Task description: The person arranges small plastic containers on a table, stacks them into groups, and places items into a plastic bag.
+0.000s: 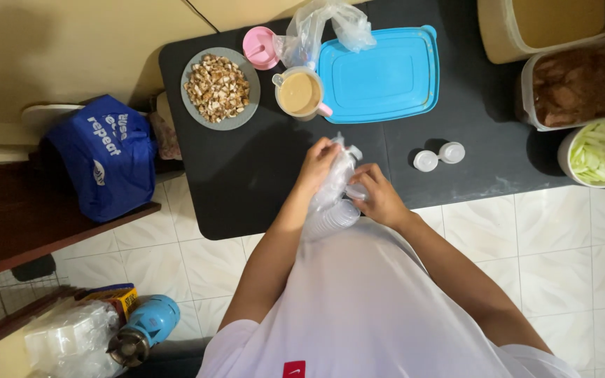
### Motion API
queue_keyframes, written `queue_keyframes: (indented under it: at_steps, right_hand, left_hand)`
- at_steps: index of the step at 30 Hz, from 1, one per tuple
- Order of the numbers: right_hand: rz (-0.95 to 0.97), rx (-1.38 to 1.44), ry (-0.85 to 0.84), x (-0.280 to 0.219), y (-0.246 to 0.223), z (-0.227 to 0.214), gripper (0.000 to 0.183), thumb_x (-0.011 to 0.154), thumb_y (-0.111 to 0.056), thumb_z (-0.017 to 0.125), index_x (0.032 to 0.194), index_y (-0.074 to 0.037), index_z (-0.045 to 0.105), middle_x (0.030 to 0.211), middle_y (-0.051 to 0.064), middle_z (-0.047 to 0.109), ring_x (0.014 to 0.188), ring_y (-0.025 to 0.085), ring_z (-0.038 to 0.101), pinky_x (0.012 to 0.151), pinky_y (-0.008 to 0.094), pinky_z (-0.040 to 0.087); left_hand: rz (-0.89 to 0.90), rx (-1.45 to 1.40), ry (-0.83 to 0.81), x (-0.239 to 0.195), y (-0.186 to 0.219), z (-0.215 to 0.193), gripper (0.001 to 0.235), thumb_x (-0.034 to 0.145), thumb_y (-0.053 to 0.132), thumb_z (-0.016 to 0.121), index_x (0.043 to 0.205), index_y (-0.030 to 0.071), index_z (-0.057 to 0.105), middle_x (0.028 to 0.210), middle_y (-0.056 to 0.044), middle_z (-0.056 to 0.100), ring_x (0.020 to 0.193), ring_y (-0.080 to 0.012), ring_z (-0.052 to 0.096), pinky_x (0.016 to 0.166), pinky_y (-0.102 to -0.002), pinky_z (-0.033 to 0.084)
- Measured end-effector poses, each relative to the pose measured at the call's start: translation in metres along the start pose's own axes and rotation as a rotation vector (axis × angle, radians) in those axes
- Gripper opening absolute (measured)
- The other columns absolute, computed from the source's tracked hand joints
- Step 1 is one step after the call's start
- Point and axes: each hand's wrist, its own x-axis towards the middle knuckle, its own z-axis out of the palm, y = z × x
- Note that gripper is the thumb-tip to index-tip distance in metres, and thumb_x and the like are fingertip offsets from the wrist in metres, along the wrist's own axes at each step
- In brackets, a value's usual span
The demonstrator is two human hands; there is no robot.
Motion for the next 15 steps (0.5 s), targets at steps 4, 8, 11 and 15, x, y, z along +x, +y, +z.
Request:
queue_keyframes:
  at_steps: [4, 8, 11, 15]
  right_hand:
    - [-0.021, -0.091, 0.02, -0.009, 0.015, 0.013, 0.046, 0.075, -0.006, 0.079, 0.116, -0.016, 0.06, 0.13, 0.011, 0.05, 0.114, 0.045, 0.065, 0.093, 0.054, 0.057]
    - [-0.087, -0.122, 0.009, -0.005, 0.004, 0.009, 0.047, 0.073, -0.003, 0.08, 0.114, -0.013, 0.059, 0.132, 0.014, 0.05, 0.114, 0.048, 0.064, 0.091, 0.055, 0.058]
    - [-0.128, -0.144, -0.008, 0.001, -0.005, 0.005, 0.046, 0.074, -0.002, 0.079, 0.113, -0.014, 0.061, 0.13, 0.012, 0.054, 0.115, 0.044, 0.066, 0.092, 0.052, 0.058]
    - [-0.184, -0.154, -0.039, 0.002, 0.002, 0.006, 0.048, 0.073, 0.0, 0.08, 0.115, -0.013, 0.061, 0.13, 0.014, 0.054, 0.116, 0.046, 0.064, 0.092, 0.053, 0.058]
  left_hand:
    - [-0.13, 0.161, 0.254, 0.003, -0.027, -0.008, 0.017, 0.096, 0.028, 0.072, 0.097, 0.011, 0.072, 0.086, -0.007, 0.068, 0.081, -0.0169, 0.062, 0.073, -0.03, 0.051]
    - [-0.056, 0.268, 0.338, 0.005, -0.035, -0.014, 0.018, 0.097, 0.024, 0.07, 0.091, 0.007, 0.071, 0.079, -0.012, 0.067, 0.076, -0.021, 0.063, 0.07, -0.034, 0.049]
    - [-0.077, 0.313, 0.374, 0.01, -0.043, -0.021, 0.021, 0.094, 0.029, 0.071, 0.088, 0.01, 0.071, 0.077, -0.01, 0.068, 0.074, -0.0207, 0.065, 0.069, -0.035, 0.05]
    - [-0.062, 0.267, 0.364, 0.014, -0.047, -0.024, 0.019, 0.093, 0.027, 0.073, 0.088, 0.008, 0.072, 0.079, -0.013, 0.07, 0.077, -0.0218, 0.068, 0.07, -0.036, 0.052]
